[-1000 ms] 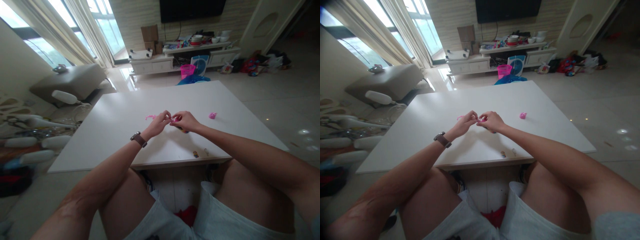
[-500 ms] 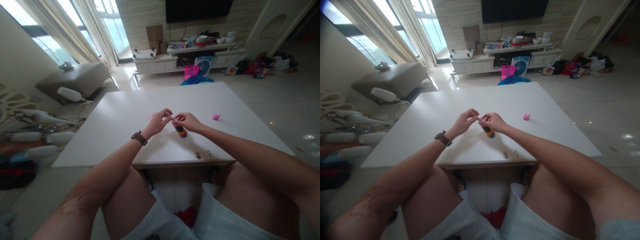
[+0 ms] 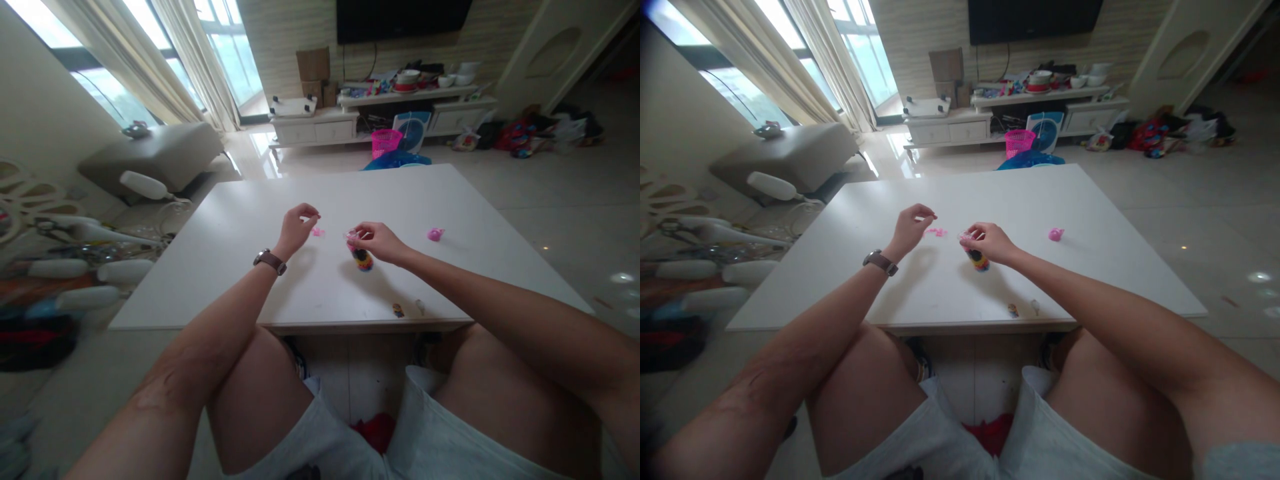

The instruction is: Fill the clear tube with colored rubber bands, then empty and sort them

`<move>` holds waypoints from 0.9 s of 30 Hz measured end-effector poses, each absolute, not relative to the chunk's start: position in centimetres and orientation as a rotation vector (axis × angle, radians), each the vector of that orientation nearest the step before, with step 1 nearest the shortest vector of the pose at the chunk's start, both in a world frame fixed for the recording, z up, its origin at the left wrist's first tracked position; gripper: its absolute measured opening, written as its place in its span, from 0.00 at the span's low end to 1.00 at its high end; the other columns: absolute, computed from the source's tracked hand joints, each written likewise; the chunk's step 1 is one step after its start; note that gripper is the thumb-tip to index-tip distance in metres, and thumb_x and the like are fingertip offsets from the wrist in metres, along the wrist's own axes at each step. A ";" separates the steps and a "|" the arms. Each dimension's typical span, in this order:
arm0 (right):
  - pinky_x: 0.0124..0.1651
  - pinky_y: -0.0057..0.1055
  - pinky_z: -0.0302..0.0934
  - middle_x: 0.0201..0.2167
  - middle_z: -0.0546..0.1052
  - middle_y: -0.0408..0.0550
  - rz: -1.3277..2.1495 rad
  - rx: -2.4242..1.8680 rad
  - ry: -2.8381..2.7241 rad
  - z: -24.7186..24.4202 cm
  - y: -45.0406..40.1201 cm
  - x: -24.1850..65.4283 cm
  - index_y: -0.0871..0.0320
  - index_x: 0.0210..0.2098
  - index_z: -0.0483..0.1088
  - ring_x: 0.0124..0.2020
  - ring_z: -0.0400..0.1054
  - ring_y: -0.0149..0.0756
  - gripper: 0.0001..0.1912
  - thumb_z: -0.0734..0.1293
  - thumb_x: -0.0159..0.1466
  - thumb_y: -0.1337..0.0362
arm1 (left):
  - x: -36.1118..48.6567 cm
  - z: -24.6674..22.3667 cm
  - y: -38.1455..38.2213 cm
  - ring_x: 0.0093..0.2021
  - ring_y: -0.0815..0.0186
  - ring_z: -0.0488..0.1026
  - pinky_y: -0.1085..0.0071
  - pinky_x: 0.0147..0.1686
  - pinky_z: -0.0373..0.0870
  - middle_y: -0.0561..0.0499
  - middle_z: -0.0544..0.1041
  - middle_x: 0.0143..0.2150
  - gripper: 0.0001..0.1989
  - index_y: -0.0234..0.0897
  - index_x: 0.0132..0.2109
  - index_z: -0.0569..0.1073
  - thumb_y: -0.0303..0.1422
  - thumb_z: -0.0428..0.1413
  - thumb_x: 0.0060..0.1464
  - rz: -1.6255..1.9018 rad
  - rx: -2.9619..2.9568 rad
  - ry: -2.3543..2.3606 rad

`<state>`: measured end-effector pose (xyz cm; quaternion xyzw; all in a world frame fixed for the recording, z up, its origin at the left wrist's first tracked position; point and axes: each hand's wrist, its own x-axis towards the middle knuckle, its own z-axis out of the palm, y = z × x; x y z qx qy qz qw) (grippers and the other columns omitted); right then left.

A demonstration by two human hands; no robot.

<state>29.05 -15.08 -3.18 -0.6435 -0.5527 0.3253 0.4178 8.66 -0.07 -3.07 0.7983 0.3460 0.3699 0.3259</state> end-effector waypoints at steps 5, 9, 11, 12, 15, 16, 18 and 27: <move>0.40 0.32 0.72 0.37 0.82 0.50 0.791 -1.560 -1.317 -3.4 -14.8 29.3 0.59 0.41 0.76 0.37 0.77 0.37 0.14 0.77 0.58 0.63 | 5.6 -7.1 4.3 0.45 0.60 0.79 0.65 0.49 0.73 0.40 0.82 0.48 0.12 0.33 0.43 0.78 0.26 0.61 0.48 0.622 2.043 1.424; 0.40 0.32 0.72 0.37 0.82 0.50 0.795 -1.556 -1.307 -3.5 -14.8 29.3 0.59 0.41 0.76 0.37 0.77 0.37 0.14 0.77 0.57 0.63 | 5.3 -9.5 5.5 0.47 0.58 0.78 0.67 0.49 0.72 0.39 0.82 0.48 0.14 0.33 0.43 0.79 0.27 0.64 0.46 0.463 2.050 1.516; 0.40 0.33 0.72 0.36 0.82 0.50 0.795 -1.555 -1.312 -3.3 -14.9 29.4 0.59 0.41 0.76 0.37 0.77 0.38 0.14 0.78 0.57 0.62 | 6.1 -10.2 5.8 0.47 0.57 0.78 0.66 0.49 0.72 0.39 0.83 0.45 0.12 0.34 0.40 0.79 0.27 0.64 0.45 0.462 2.045 1.558; 0.40 0.33 0.72 0.36 0.82 0.50 0.796 -1.554 -1.317 -3.2 -15.0 29.4 0.59 0.40 0.76 0.37 0.77 0.38 0.15 0.78 0.57 0.61 | 6.5 -10.5 5.9 0.47 0.56 0.78 0.65 0.48 0.73 0.39 0.83 0.44 0.10 0.34 0.38 0.79 0.28 0.64 0.45 0.472 2.037 1.577; 0.41 0.34 0.72 0.37 0.82 0.51 0.801 -1.555 -1.327 -2.8 -15.4 29.6 0.59 0.40 0.75 0.38 0.77 0.39 0.16 0.78 0.57 0.59 | 7.5 -10.9 6.4 0.46 0.53 0.78 0.63 0.48 0.73 0.36 0.83 0.40 0.05 0.34 0.34 0.79 0.29 0.64 0.47 0.479 2.004 1.624; 0.42 0.35 0.72 0.37 0.82 0.51 0.803 -1.555 -1.327 -2.7 -15.6 29.7 0.59 0.40 0.75 0.38 0.77 0.39 0.16 0.78 0.57 0.59 | 7.6 -11.0 6.5 0.46 0.52 0.79 0.62 0.47 0.73 0.35 0.83 0.39 0.04 0.34 0.33 0.79 0.29 0.64 0.47 0.463 1.998 1.640; 0.43 0.35 0.72 0.37 0.82 0.51 0.804 -1.552 -1.326 -2.5 -15.9 30.0 0.59 0.41 0.76 0.37 0.77 0.38 0.16 0.78 0.57 0.59 | 7.5 -11.0 6.7 0.47 0.49 0.79 0.61 0.47 0.73 0.33 0.83 0.38 0.03 0.33 0.32 0.79 0.28 0.63 0.47 0.429 1.997 1.667; 0.42 0.35 0.70 0.37 0.81 0.50 0.775 -1.553 -1.303 -2.6 -17.0 31.5 0.59 0.42 0.77 0.37 0.76 0.39 0.18 0.77 0.56 0.57 | 8.3 -10.6 6.9 0.47 0.56 0.79 0.65 0.50 0.72 0.36 0.84 0.46 0.11 0.30 0.42 0.82 0.26 0.56 0.56 0.607 2.056 1.553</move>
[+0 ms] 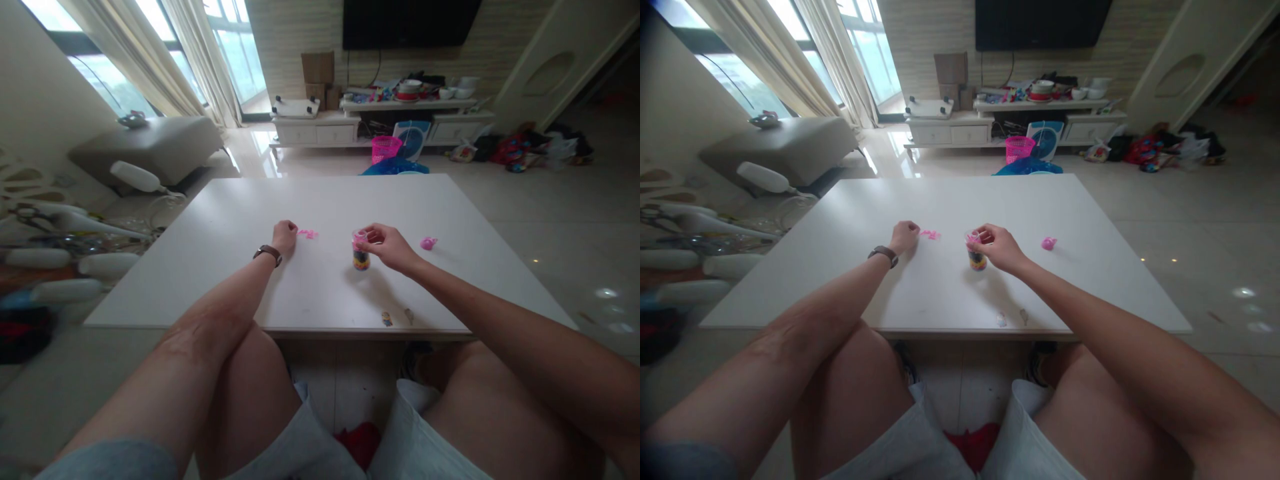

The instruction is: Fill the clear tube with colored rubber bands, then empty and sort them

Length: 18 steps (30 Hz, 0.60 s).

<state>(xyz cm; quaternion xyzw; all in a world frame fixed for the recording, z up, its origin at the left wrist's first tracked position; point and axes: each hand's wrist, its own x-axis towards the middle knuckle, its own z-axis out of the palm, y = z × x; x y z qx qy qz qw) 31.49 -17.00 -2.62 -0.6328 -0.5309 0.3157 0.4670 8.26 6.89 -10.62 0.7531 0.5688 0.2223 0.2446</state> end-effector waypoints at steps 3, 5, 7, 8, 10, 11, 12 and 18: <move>0.43 0.36 0.70 0.36 0.81 0.50 0.781 -1.556 -1.295 -2.5 -17.2 31.8 0.58 0.42 0.77 0.38 0.76 0.39 0.19 0.77 0.55 0.55 | 8.9 -11.0 6.8 0.45 0.58 0.79 0.65 0.50 0.72 0.38 0.84 0.45 0.11 0.31 0.43 0.83 0.27 0.57 0.57 0.614 2.097 1.468; 0.43 0.37 0.70 0.36 0.81 0.50 0.781 -1.557 -1.289 -2.5 -17.3 31.9 0.58 0.41 0.77 0.37 0.75 0.39 0.20 0.78 0.55 0.54 | 8.9 -11.3 6.9 0.45 0.59 0.78 0.66 0.50 0.72 0.38 0.83 0.47 0.15 0.31 0.49 0.81 0.29 0.59 0.56 0.608 2.120 1.474; 0.43 0.37 0.70 0.35 0.81 0.50 0.778 -1.555 -1.285 -2.5 -17.3 31.9 0.58 0.40 0.77 0.37 0.75 0.39 0.20 0.78 0.54 0.52 | 8.7 -11.6 7.0 0.47 0.59 0.77 0.66 0.51 0.72 0.38 0.82 0.49 0.20 0.30 0.54 0.79 0.33 0.62 0.55 0.573 2.163 1.500; 0.42 0.37 0.69 0.34 0.81 0.49 0.777 -1.553 -1.282 -2.5 -17.3 31.9 0.58 0.40 0.77 0.36 0.75 0.39 0.21 0.78 0.54 0.52 | 8.6 -11.7 7.0 0.47 0.59 0.77 0.67 0.51 0.72 0.39 0.81 0.50 0.22 0.30 0.55 0.79 0.34 0.62 0.54 0.547 2.193 1.507; 0.42 0.37 0.69 0.34 0.81 0.49 0.780 -1.547 -1.277 -2.6 -17.3 31.9 0.57 0.40 0.77 0.36 0.75 0.40 0.22 0.78 0.53 0.51 | 8.6 -11.9 7.0 0.48 0.59 0.76 0.67 0.53 0.71 0.40 0.80 0.50 0.19 0.31 0.52 0.81 0.35 0.62 0.55 0.505 2.251 1.504; 0.42 0.37 0.69 0.34 0.81 0.49 0.783 -1.546 -1.275 -2.6 -17.2 31.9 0.57 0.40 0.77 0.37 0.75 0.40 0.22 0.78 0.53 0.50 | 8.7 -11.9 6.9 0.47 0.59 0.76 0.67 0.53 0.71 0.40 0.80 0.50 0.17 0.32 0.50 0.82 0.35 0.61 0.56 0.501 2.274 1.493; 0.42 0.37 0.69 0.34 0.81 0.49 0.785 -1.547 -1.274 -2.6 -17.2 31.8 0.57 0.40 0.77 0.37 0.75 0.40 0.22 0.78 0.53 0.50 | 8.8 -12.0 6.8 0.46 0.59 0.76 0.67 0.53 0.71 0.40 0.80 0.50 0.15 0.33 0.49 0.83 0.34 0.60 0.57 0.506 2.287 1.482; 0.43 0.37 0.69 0.35 0.82 0.50 0.793 -1.566 -1.276 -2.8 -17.3 31.8 0.57 0.39 0.77 0.38 0.76 0.41 0.21 0.78 0.52 0.50 | 9.2 -11.9 6.8 0.46 0.59 0.78 0.68 0.51 0.72 0.41 0.83 0.46 0.10 0.35 0.42 0.84 0.29 0.59 0.57 0.527 2.232 1.497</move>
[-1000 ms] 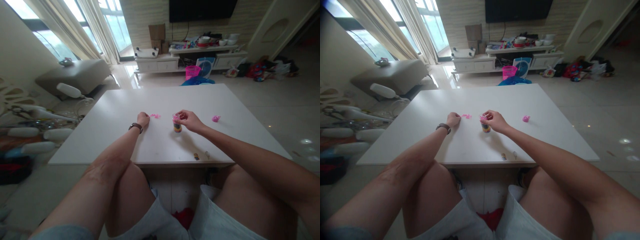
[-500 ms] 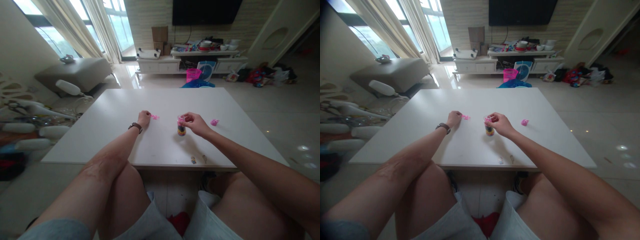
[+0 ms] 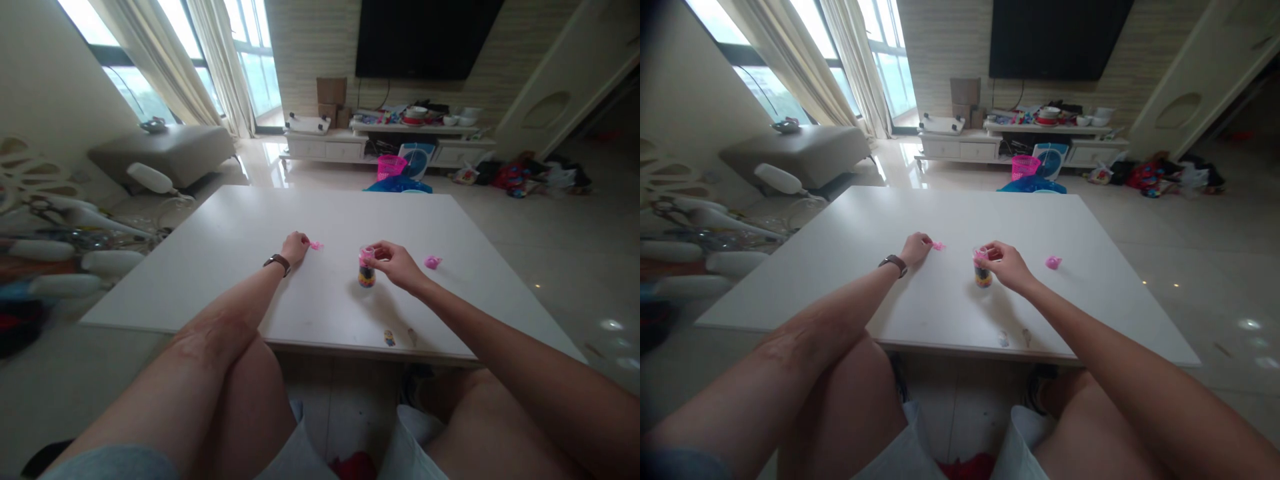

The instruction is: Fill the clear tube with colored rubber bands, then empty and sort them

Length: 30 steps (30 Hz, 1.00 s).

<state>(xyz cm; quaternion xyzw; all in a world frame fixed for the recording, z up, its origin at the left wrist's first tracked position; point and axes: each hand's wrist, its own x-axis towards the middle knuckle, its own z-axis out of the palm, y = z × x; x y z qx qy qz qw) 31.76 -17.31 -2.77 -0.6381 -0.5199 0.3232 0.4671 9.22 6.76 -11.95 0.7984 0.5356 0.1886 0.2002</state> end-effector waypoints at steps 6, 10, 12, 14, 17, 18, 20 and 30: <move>0.42 0.38 0.69 0.34 0.81 0.50 0.785 -1.577 -1.288 -2.9 -17.3 32.0 0.57 0.38 0.76 0.37 0.76 0.41 0.22 0.78 0.52 0.49 | 9.7 -11.6 6.3 0.44 0.60 0.80 0.70 0.46 0.73 0.39 0.85 0.43 0.11 0.32 0.44 0.84 0.30 0.59 0.58 0.600 2.074 1.556; 0.42 0.37 0.69 0.34 0.82 0.50 0.798 -1.587 -1.289 -2.9 -17.2 31.9 0.57 0.38 0.76 0.37 0.76 0.41 0.22 0.78 0.52 0.49 | 10.9 -11.3 5.2 0.43 0.57 0.80 0.67 0.47 0.74 0.38 0.85 0.43 0.11 0.32 0.43 0.86 0.31 0.59 0.58 0.573 2.146 1.445; 0.42 0.37 0.69 0.34 0.82 0.50 0.807 -1.588 -1.291 -2.9 -17.2 31.8 0.57 0.38 0.76 0.37 0.76 0.41 0.22 0.78 0.52 0.49 | 11.2 -11.1 4.8 0.44 0.57 0.80 0.67 0.48 0.74 0.37 0.85 0.43 0.12 0.33 0.43 0.86 0.31 0.59 0.58 0.556 2.202 1.414; 0.42 0.37 0.69 0.34 0.82 0.50 0.803 -1.588 -1.292 -2.9 -17.2 31.8 0.57 0.38 0.76 0.37 0.76 0.41 0.22 0.78 0.52 0.50 | 11.3 -10.8 4.6 0.46 0.57 0.80 0.67 0.50 0.74 0.38 0.84 0.46 0.13 0.33 0.44 0.86 0.31 0.58 0.58 0.578 2.229 1.406; 0.42 0.37 0.69 0.35 0.82 0.50 0.795 -1.593 -1.302 -2.9 -17.2 31.9 0.57 0.39 0.77 0.37 0.76 0.41 0.22 0.78 0.52 0.49 | 11.1 -10.5 4.5 0.47 0.57 0.80 0.67 0.51 0.73 0.39 0.84 0.47 0.14 0.32 0.47 0.85 0.31 0.57 0.59 0.580 2.201 1.372; 0.41 0.38 0.69 0.35 0.82 0.50 0.791 -1.598 -1.306 -2.9 -17.2 31.9 0.57 0.39 0.77 0.37 0.76 0.41 0.22 0.78 0.52 0.49 | 11.0 -10.5 4.5 0.47 0.57 0.80 0.67 0.51 0.73 0.39 0.84 0.47 0.15 0.32 0.48 0.85 0.32 0.58 0.59 0.573 2.194 1.344; 0.41 0.38 0.69 0.35 0.82 0.50 0.785 -1.605 -1.312 -3.0 -17.2 31.9 0.57 0.39 0.77 0.37 0.76 0.41 0.22 0.78 0.52 0.49 | 11.1 -10.7 4.3 0.47 0.56 0.80 0.66 0.51 0.73 0.39 0.84 0.47 0.17 0.32 0.50 0.84 0.34 0.63 0.55 0.575 2.220 1.277; 0.40 0.37 0.69 0.35 0.82 0.50 0.766 -1.612 -1.336 -3.0 -17.3 31.8 0.57 0.39 0.77 0.37 0.76 0.41 0.21 0.77 0.53 0.49 | 11.8 -11.6 3.8 0.40 0.61 0.79 0.68 0.46 0.73 0.42 0.85 0.39 0.11 0.33 0.41 0.85 0.27 0.57 0.56 0.555 2.353 1.137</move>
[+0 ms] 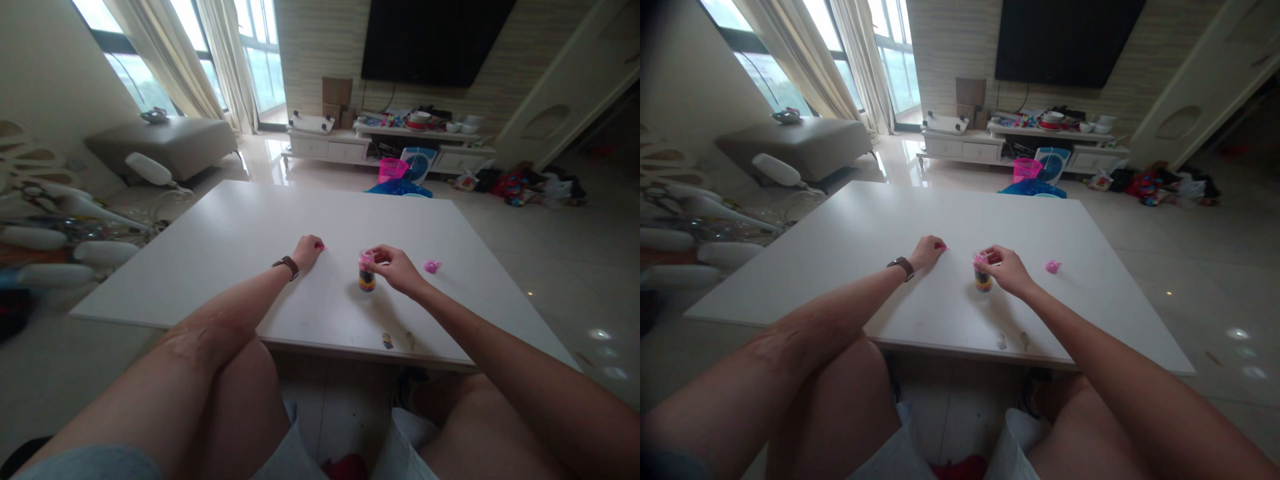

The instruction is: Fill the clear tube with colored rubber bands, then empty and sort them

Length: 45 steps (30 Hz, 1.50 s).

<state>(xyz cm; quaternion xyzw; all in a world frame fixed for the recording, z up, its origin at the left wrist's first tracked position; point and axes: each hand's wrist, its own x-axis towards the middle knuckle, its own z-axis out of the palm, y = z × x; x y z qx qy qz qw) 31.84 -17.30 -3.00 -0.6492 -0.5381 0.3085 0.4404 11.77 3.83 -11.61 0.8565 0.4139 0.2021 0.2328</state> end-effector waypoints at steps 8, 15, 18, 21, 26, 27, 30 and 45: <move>0.42 0.36 0.71 0.37 0.82 0.51 0.655 -1.706 -1.433 -3.6 -17.1 32.6 0.57 0.42 0.78 0.38 0.77 0.41 0.17 0.76 0.57 0.53 | 11.6 -10.5 3.8 0.37 0.63 0.77 0.70 0.41 0.71 0.45 0.84 0.37 0.12 0.33 0.41 0.83 0.25 0.57 0.53 0.510 2.343 1.134; 0.47 0.35 0.69 0.40 0.83 0.50 0.393 -1.856 -1.645 -3.2 -17.1 32.8 0.55 0.45 0.78 0.40 0.77 0.41 0.14 0.74 0.60 0.58 | 11.9 -8.7 2.7 0.34 0.66 0.75 0.71 0.38 0.70 0.47 0.81 0.34 0.05 0.34 0.38 0.79 0.28 0.59 0.55 0.598 2.232 0.951; 0.46 0.34 0.67 0.41 0.83 0.51 0.317 -1.919 -1.734 -3.2 -17.1 32.8 0.55 0.46 0.79 0.39 0.77 0.40 0.16 0.74 0.61 0.56 | 12.2 -7.8 1.6 0.32 0.68 0.75 0.72 0.36 0.70 0.49 0.80 0.31 0.04 0.33 0.37 0.77 0.25 0.58 0.54 0.614 2.133 0.802; 0.45 0.34 0.66 0.42 0.82 0.50 0.286 -1.954 -1.805 -3.2 -17.1 32.7 0.55 0.46 0.80 0.38 0.76 0.39 0.16 0.74 0.62 0.55 | 12.6 -6.8 0.3 0.30 0.69 0.73 0.74 0.34 0.69 0.50 0.79 0.29 0.02 0.32 0.37 0.76 0.25 0.60 0.53 0.618 2.090 0.688; 0.42 0.33 0.63 0.42 0.81 0.49 0.219 -2.022 -1.889 -3.2 -17.1 32.4 0.53 0.48 0.81 0.37 0.74 0.39 0.17 0.72 0.64 0.52 | 13.3 -5.7 -1.7 0.30 0.69 0.74 0.74 0.32 0.69 0.51 0.79 0.29 0.05 0.33 0.36 0.75 0.28 0.63 0.52 0.579 2.034 0.514; 0.42 0.33 0.63 0.41 0.81 0.49 0.216 -2.028 -1.894 -3.2 -17.1 32.4 0.53 0.48 0.81 0.37 0.74 0.39 0.17 0.72 0.64 0.51 | 13.4 -5.7 -2.0 0.31 0.68 0.75 0.73 0.33 0.69 0.51 0.79 0.29 0.05 0.33 0.37 0.75 0.28 0.63 0.52 0.571 2.007 0.486; 0.41 0.33 0.62 0.40 0.80 0.49 0.217 -2.036 -1.899 -3.2 -17.1 32.2 0.52 0.49 0.81 0.37 0.74 0.39 0.18 0.73 0.64 0.50 | 13.8 -5.5 -2.9 0.32 0.68 0.77 0.73 0.33 0.70 0.51 0.80 0.30 0.06 0.33 0.37 0.75 0.27 0.64 0.51 0.554 1.957 0.448; 0.42 0.34 0.62 0.38 0.81 0.49 0.239 -1.976 -1.927 -2.8 -17.2 31.5 0.53 0.46 0.82 0.37 0.74 0.40 0.18 0.73 0.64 0.49 | 14.1 -3.8 -4.6 0.32 0.68 0.76 0.73 0.33 0.69 0.48 0.83 0.35 0.03 0.36 0.33 0.86 0.30 0.67 0.50 0.563 2.132 0.464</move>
